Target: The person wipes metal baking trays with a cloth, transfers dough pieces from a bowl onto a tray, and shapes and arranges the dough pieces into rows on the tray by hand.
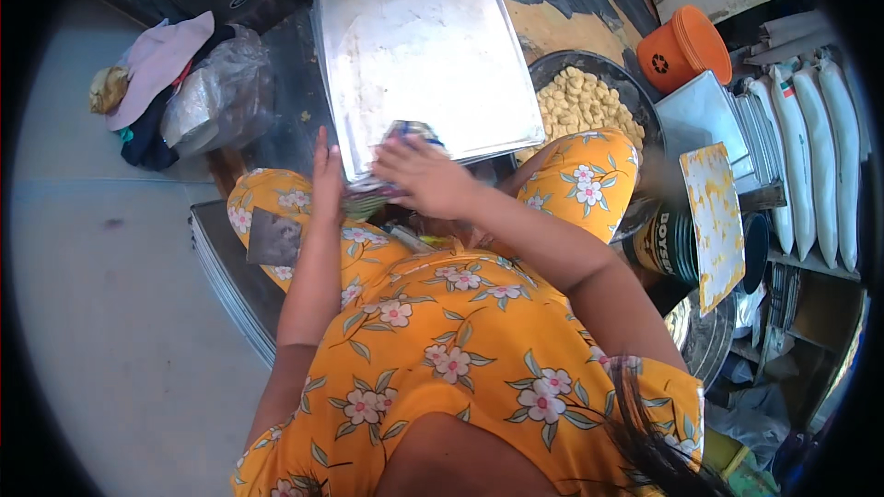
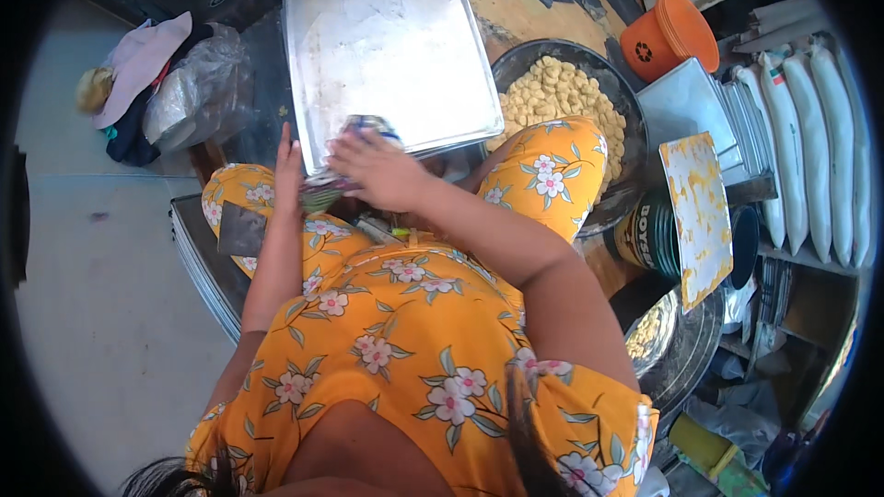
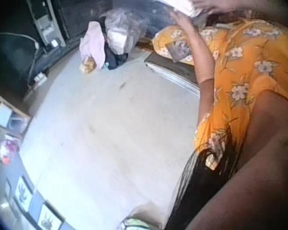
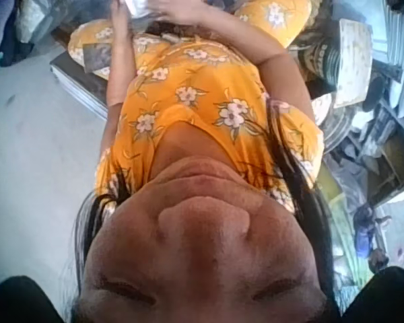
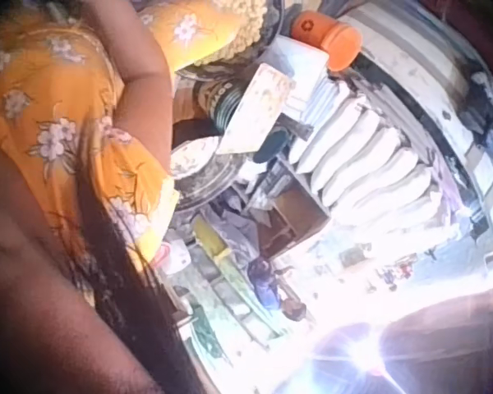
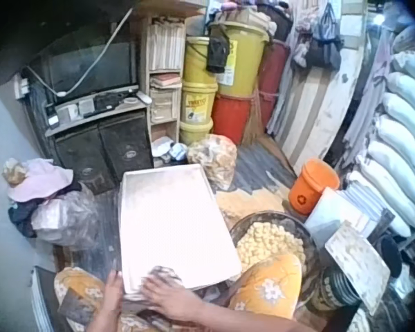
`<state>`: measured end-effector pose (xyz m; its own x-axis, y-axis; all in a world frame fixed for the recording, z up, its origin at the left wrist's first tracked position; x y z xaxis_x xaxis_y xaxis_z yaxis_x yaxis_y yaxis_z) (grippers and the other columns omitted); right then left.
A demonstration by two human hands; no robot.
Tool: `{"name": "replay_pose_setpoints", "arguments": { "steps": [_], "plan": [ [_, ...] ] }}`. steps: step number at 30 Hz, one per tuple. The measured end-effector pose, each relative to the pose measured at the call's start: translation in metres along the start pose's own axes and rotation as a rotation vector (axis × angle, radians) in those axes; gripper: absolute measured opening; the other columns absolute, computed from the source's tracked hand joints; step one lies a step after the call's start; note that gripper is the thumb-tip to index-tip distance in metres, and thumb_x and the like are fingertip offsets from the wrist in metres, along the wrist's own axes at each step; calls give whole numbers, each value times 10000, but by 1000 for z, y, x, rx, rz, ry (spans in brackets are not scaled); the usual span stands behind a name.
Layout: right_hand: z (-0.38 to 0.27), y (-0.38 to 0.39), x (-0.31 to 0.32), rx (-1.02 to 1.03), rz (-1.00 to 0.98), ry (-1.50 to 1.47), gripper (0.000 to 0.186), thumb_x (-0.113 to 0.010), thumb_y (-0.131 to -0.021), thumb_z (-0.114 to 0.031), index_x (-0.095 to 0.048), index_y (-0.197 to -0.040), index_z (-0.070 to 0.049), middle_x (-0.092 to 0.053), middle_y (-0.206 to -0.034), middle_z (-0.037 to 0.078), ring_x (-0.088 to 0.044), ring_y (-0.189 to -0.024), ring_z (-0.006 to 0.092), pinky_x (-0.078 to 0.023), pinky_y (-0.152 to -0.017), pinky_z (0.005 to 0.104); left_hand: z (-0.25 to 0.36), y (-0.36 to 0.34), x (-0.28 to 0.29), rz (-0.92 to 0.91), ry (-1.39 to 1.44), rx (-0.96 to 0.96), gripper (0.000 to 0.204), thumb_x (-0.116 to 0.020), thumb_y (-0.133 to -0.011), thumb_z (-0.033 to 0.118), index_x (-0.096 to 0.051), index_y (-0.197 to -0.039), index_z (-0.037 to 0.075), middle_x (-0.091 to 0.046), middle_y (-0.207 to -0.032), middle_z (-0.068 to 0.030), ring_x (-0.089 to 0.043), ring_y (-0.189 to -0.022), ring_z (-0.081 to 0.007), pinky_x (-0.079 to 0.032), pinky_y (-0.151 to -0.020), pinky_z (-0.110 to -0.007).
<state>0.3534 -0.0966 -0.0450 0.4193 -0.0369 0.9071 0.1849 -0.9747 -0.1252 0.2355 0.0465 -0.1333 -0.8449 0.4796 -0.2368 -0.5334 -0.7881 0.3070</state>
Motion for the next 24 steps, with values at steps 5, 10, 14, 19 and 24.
{"name": "replay_pose_setpoints", "arguments": {
  "steps": [5,10,14,19,24],
  "plan": [
    [124,64,73,-518,275,170,550,-580,-917,-313,-459,-1404,-86,-400,-1485,184,-318,-1412,367,-218,-1154,529,32,27,13,178,-451,-268,500,-465,-1009,207,-370,-1487,94,-284,-1557,-196,-230,-1458,-306,-152,-1182,-391],
    [173,-34,69,-841,356,379,644,-416,-961,-507,-346,-1496,-155,-237,-1569,215,-164,-1464,399,-102,-1175,554,56,58,-17,78,-485,-325,485,-477,-1011,235,-412,-1453,45,-310,-1543,-195,-261,-1447,-300,-183,-1172,-370],
    [31,-116,11,-147,91,-8,446,-595,-880,-306,-599,-1286,-120,-492,-1367,237,-435,-1300,411,-300,-1108,518,99,85,6,187,-494,-404,501,-490,-1003,244,-405,-1451,36,-352,-1520,-153,-293,-1423,-272,-219,-1156,-362],
    [-61,-67,19,-125,-334,-771,534,-525,-970,-427,-499,-1329,-33,-621,-1151,262,-591,-1114,390,-456,-952,430,139,117,36,190,-236,-391,534,-585,-947,254,-447,-1421,51,-472,-1420,-115,-418,-1323,-213,-309,-1106,-356],
    [-65,-57,13,-35,-198,-973,712,-628,-927,-387,-315,-1441,-6,-581,-1232,272,-593,-1141,348,-450,-969,412,144,150,-2,-150,-637,-286,545,-742,-823,207,-546,-1310,62,-593,-1235,-93,-540,-1155,-201,-406,-1005,-337]
  ]
}}
Point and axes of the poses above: each hand's wrist, its own y-axis away from the middle knuckle, its own x-axis out of the back of the hand, z = x × y, the point moved 7 cm from there along -y, towards the middle knuckle
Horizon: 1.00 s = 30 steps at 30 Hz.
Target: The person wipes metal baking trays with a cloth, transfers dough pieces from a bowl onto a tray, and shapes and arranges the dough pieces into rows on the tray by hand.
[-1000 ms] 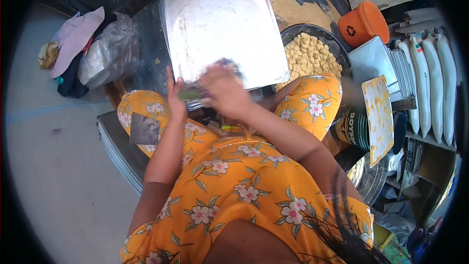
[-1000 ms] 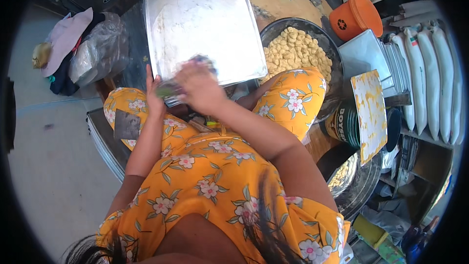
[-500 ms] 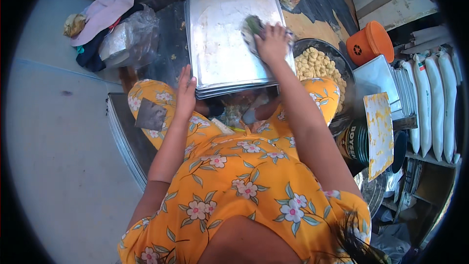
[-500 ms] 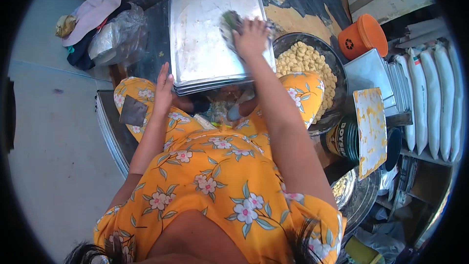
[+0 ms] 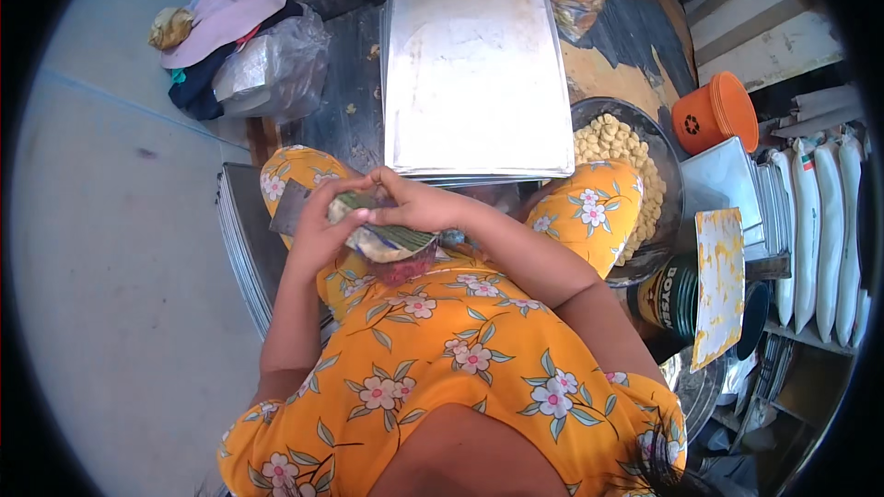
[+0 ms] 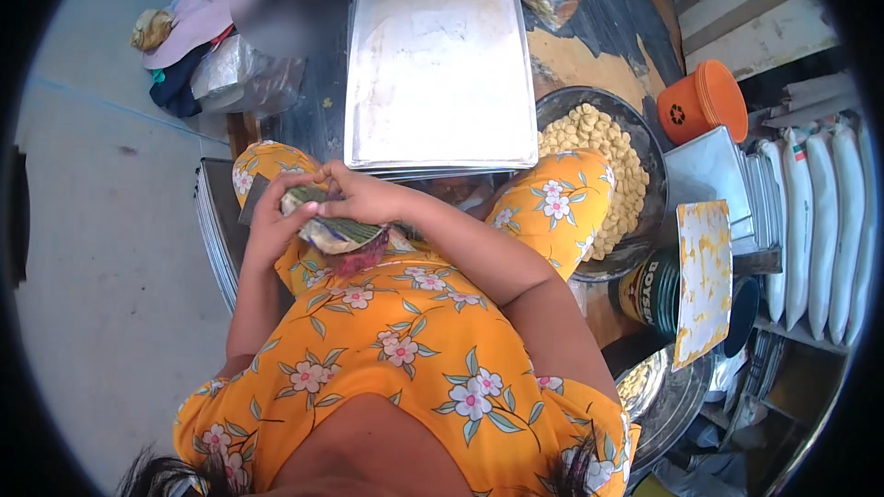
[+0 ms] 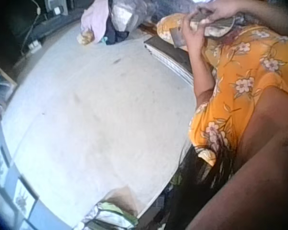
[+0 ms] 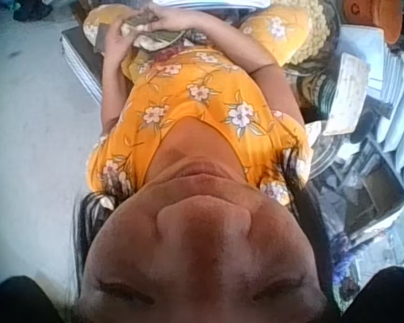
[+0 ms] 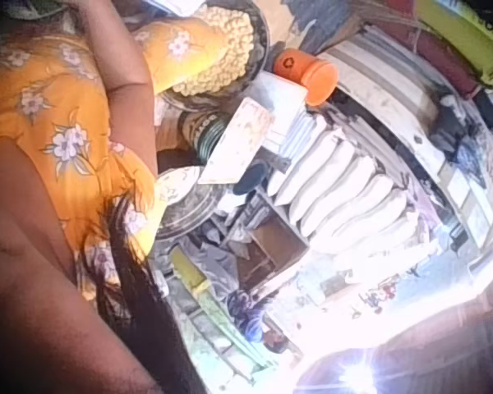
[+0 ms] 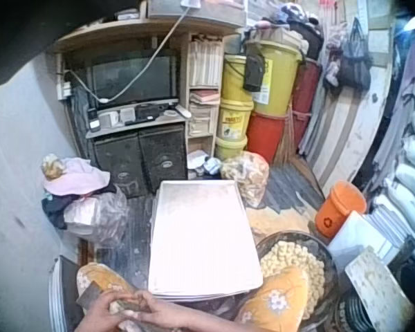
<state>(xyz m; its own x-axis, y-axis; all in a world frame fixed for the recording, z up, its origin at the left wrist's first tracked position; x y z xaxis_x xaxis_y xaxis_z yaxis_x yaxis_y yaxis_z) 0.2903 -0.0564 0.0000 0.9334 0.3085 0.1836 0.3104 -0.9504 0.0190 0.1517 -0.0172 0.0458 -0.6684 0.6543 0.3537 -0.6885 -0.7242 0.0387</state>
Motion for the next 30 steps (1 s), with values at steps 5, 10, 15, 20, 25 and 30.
{"name": "replay_pose_setpoints", "arguments": {
  "steps": [5,10,15,20,25,30],
  "plan": [
    [-3,26,21,-161,-54,-187,702,-650,-927,-339,-322,-1448,0,-523,-1326,195,-592,-1104,246,-458,-958,365,-35,45,37,35,-389,423,415,-735,-818,219,-631,-1174,33,-651,-1108,-145,-614,-1060,-291,-459,-931,-400],
    [-43,113,111,-201,150,-197,523,-594,-961,-255,-430,-1408,-39,-547,-1290,140,-586,-1080,183,-485,-922,339,-10,45,39,12,-944,497,512,-734,-809,251,-594,-1257,48,-558,-1279,-218,-550,-1168,-396,-443,-969,-456],
    [19,259,244,9,965,-225,425,-566,-963,-218,-493,-1350,-58,-567,-1261,95,-614,-1039,195,-505,-897,344,84,-56,-29,-84,-872,-127,558,-726,-812,292,-562,-1290,55,-473,-1387,-211,-466,-1270,-396,-393,-1048,-448],
    [205,422,306,-511,1524,-351,551,-637,-924,-301,-470,-1390,-58,-540,-1315,116,-570,-1117,195,-513,-840,338,150,-174,-218,-633,-727,-566,504,-687,-842,315,-577,-1269,70,-514,-1348,-179,-489,-1253,-365,-402,-1043,-436],
    [334,451,328,-865,1410,-81,740,-728,-832,-389,-430,-1406,-29,-469,-1391,224,-523,-1206,325,-462,-964,404,119,-299,-404,-1044,-586,-528,529,-659,-873,383,-582,-1266,37,-581,-1259,-190,-548,-1190,-328,-442,-983,-399],
    [387,410,416,-874,1264,386,863,-779,-736,-498,-431,-1429,-120,-338,-1500,221,-339,-1381,385,-328,-1107,479,33,-392,-530,-1096,-766,-316,562,-682,-853,392,-588,-1275,33,-620,-1220,-193,-590,-1127,-306,-465,-940,-392]
  ]
}}
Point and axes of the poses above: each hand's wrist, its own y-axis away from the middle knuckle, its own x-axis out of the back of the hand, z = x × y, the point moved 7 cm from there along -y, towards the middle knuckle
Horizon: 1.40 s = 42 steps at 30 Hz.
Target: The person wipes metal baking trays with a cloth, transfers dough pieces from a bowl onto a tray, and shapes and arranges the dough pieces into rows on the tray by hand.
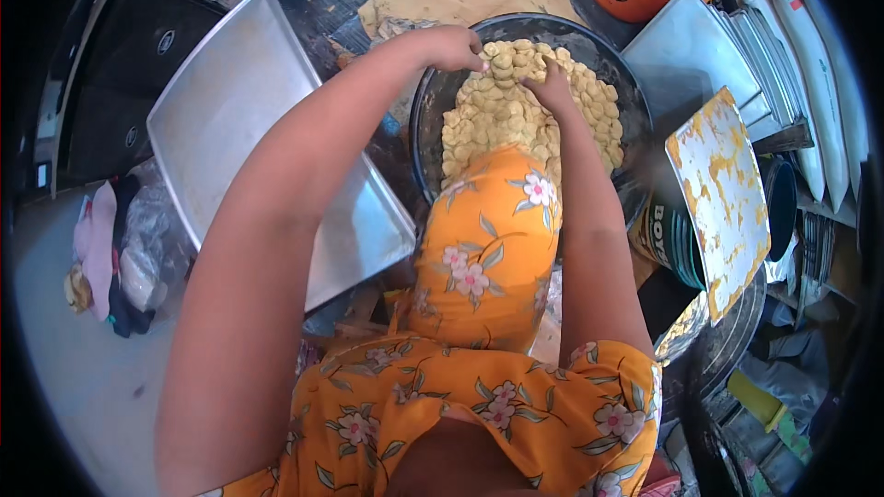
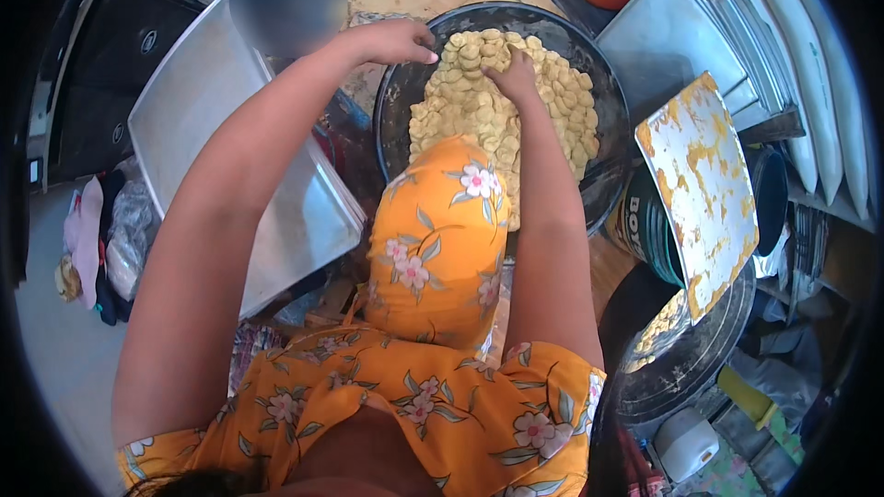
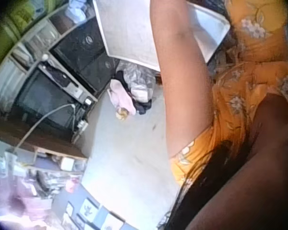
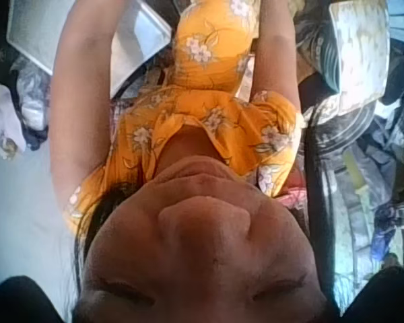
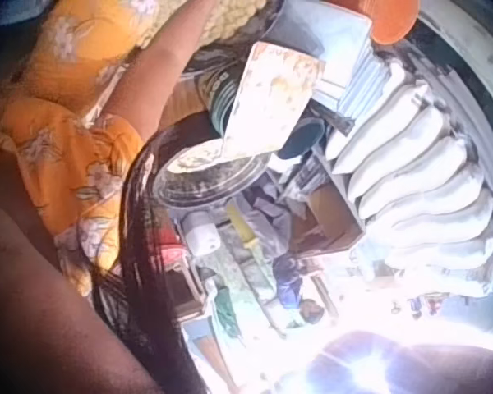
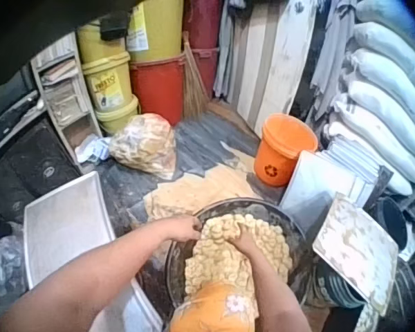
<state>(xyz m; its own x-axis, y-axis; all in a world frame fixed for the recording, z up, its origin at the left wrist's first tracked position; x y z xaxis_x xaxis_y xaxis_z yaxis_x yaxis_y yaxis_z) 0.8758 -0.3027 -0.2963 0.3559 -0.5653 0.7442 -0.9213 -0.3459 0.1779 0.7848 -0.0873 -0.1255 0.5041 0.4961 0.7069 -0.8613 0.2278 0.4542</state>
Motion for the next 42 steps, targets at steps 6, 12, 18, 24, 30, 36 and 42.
{"name": "replay_pose_setpoints", "arguments": {
  "steps": [6,12,18,24,30,36,42],
  "plan": [
    [24,-67,-11,-142,-25,362,845,-690,-711,-662,-455,-1420,-268,-280,-1553,113,-320,-1391,375,-179,-1070,728,-20,-111,-45,-106,-55,86,498,-680,-840,341,-615,-1257,77,-616,-1229,-189,-596,-1119,-325,-473,-943,-394],
    [-36,16,-77,100,-331,484,844,-770,-676,-546,-474,-1411,-255,-232,-1573,101,-239,-1389,487,-257,-1051,726,-75,-159,-97,8,228,188,553,-574,-827,83,-518,-1377,102,-441,-1439,-212,-548,-1197,-360,-436,-1015,-414],
    [-17,63,-53,-8,-687,-284,479,-790,-731,-376,-701,-1058,-39,-648,-1124,180,-598,-1092,265,-456,-955,343,-66,-123,-137,-227,212,272,660,-592,-832,127,-396,-1462,112,-443,-1440,-210,-561,-1188,-369,-494,-940,-439],
    [39,-35,9,-231,194,597,804,-493,-848,-690,-445,-1435,-142,-332,-1510,226,-302,-1406,405,-243,-1081,664,-61,-157,-124,198,-97,79,727,-605,-894,389,-314,-1504,123,-396,-1490,-183,-513,-1260,-353,-471,-976,-451],
    [-27,52,-74,40,-340,418,841,-638,-771,-626,-444,-1446,-163,-261,-1552,209,-156,-1434,487,-109,-1126,681,-78,-156,-145,35,20,215,777,-593,-899,485,-293,-1512,114,-344,-1512,-220,-456,-1312,-388,-372,-1093,-398],
    [-19,37,-52,-119,-750,-233,688,-701,-762,-559,-617,-1289,-125,-293,-1527,235,-191,-1450,408,-194,-1178,514,-92,-156,-151,-208,-68,86,827,-646,-871,358,-218,-1536,118,-339,-1519,-205,-429,-1336,-375,-374,-1093,-414],
    [20,-8,-60,-98,116,565,854,-658,-773,-612,-355,-1475,-231,-306,-1499,193,-346,-1349,407,-213,-1033,728,-73,-165,-156,-169,128,190,1157,-743,-766,439,17,-1544,47,-223,-1552,-273,-221,-1461,-334,-227,-1178,-399]
  ]
}}
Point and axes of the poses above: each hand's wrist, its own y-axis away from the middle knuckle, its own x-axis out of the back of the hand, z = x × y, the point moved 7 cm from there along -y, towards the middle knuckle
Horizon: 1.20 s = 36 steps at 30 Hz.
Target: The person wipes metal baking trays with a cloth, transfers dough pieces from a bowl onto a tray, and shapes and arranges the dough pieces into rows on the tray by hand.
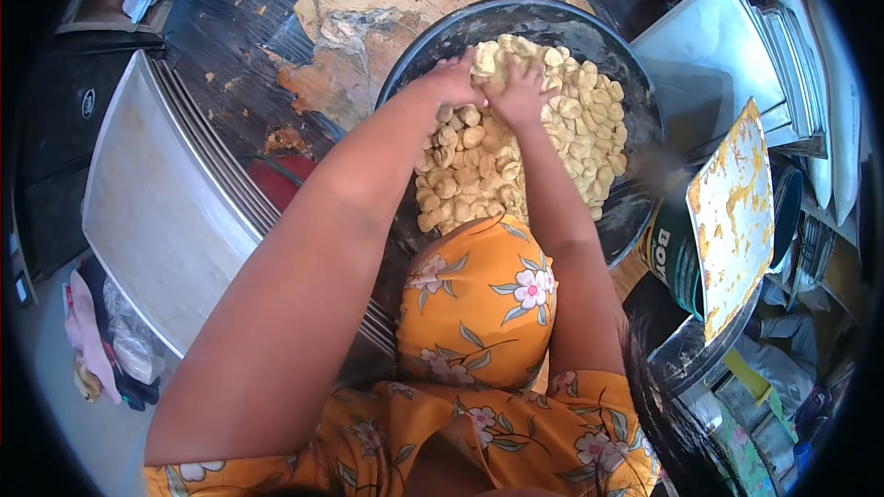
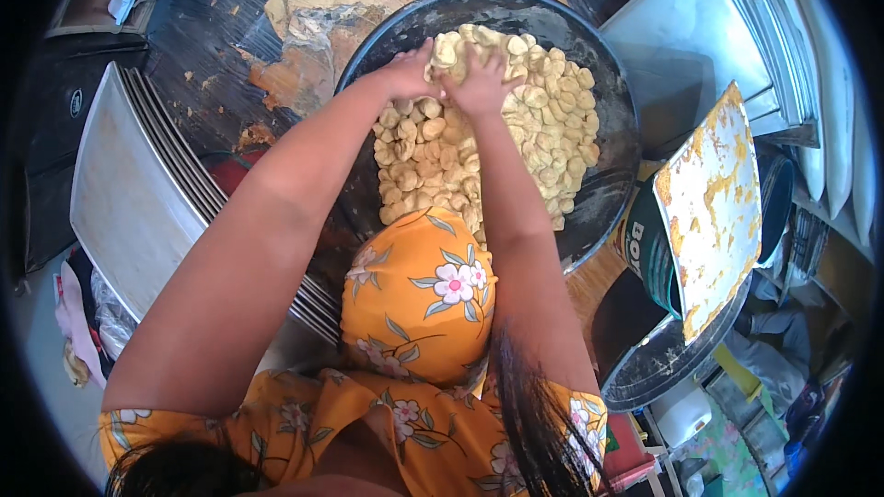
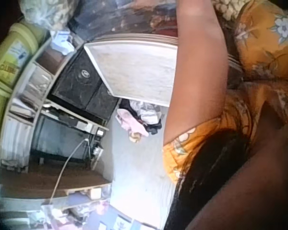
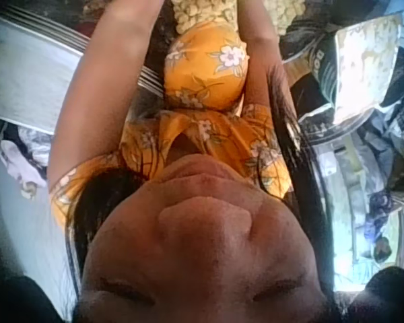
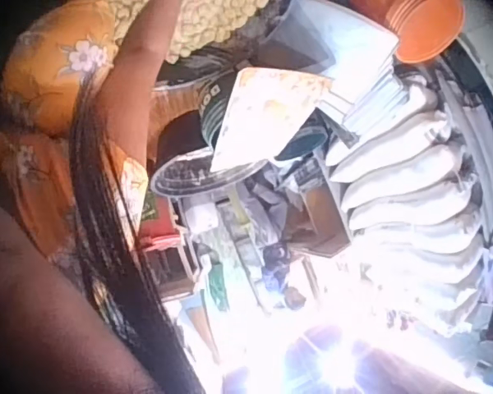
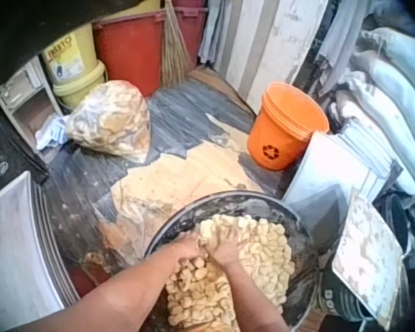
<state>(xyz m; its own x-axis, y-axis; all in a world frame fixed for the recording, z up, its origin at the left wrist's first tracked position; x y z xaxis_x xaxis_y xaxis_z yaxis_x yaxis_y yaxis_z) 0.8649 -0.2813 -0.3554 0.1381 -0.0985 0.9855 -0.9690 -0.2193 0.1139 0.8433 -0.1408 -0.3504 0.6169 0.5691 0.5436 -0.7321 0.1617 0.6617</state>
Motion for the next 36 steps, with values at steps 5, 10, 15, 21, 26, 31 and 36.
{"name": "replay_pose_setpoints", "arguments": {
  "steps": [5,10,15,21,26,31,36],
  "plan": [
    [-40,85,2,354,-340,-32,803,-734,-740,-538,-447,-1417,-217,-361,-1446,179,-338,-1327,457,-250,-1074,657,-41,4,-14,-253,-43,-69,402,-751,-674,317,-720,-867,-34,-681,-749,-206,-670,-752,-321,-523,-716,-431],
    [-29,58,53,379,-731,-654,899,-681,-692,-697,-440,-1437,-256,-355,-1470,186,-297,-1372,427,-192,-1078,702,-19,10,5,103,-112,-89,686,-701,-709,296,-504,-1314,39,-394,-1423,-212,-493,-1221,-335,-429,-993,-417],
    [2,-2,8,56,-204,-7,931,-622,-712,-758,-379,-1471,-276,-213,-1568,210,-150,-1455,422,-83,-1048,777,-27,0,-36,-92,76,-88,1064,-715,-732,411,-124,-1551,75,-98,-1606,-192,-73,-1499,-290,-187,-1196,-399],
    [-38,105,5,320,-413,-155,871,-627,-739,-716,-425,-1437,-236,-292,-1521,196,-157,-1448,427,-128,-1041,779,-50,32,-27,-471,360,37,900,-735,-754,520,-374,-1417,31,-387,-1439,-201,-400,-1333,-327,-364,-1067,-437],
    [-25,115,46,518,-815,-707,817,-753,-719,-555,-489,-1388,-167,-397,-1419,216,-382,-1338,383,-323,-1111,470,-18,24,4,260,-79,-142,683,-697,-813,485,-481,-1298,55,-530,-1263,-138,-544,-1201,-290,-448,-966,-420],
    [20,25,18,75,-278,-100,922,-600,-746,-723,-391,-1464,-182,-270,-1531,190,-239,-1425,380,-153,-1096,672,-15,10,-11,71,-2,-61,1169,-735,-741,573,-55,-1554,81,-72,-1617,-168,-153,-1478,-348,-206,-1188,-411],
    [-3,64,-12,61,-350,-139,941,-467,-747,-822,-412,-1469,-221,-169,-1600,166,-87,-1477,403,-5,-1061,760,-33,26,-16,-309,192,80,1222,-779,-682,589,-87,-1555,85,-188,-1574,-196,-297,-1412,-351,-442,-1029,-484]
  ]
}}
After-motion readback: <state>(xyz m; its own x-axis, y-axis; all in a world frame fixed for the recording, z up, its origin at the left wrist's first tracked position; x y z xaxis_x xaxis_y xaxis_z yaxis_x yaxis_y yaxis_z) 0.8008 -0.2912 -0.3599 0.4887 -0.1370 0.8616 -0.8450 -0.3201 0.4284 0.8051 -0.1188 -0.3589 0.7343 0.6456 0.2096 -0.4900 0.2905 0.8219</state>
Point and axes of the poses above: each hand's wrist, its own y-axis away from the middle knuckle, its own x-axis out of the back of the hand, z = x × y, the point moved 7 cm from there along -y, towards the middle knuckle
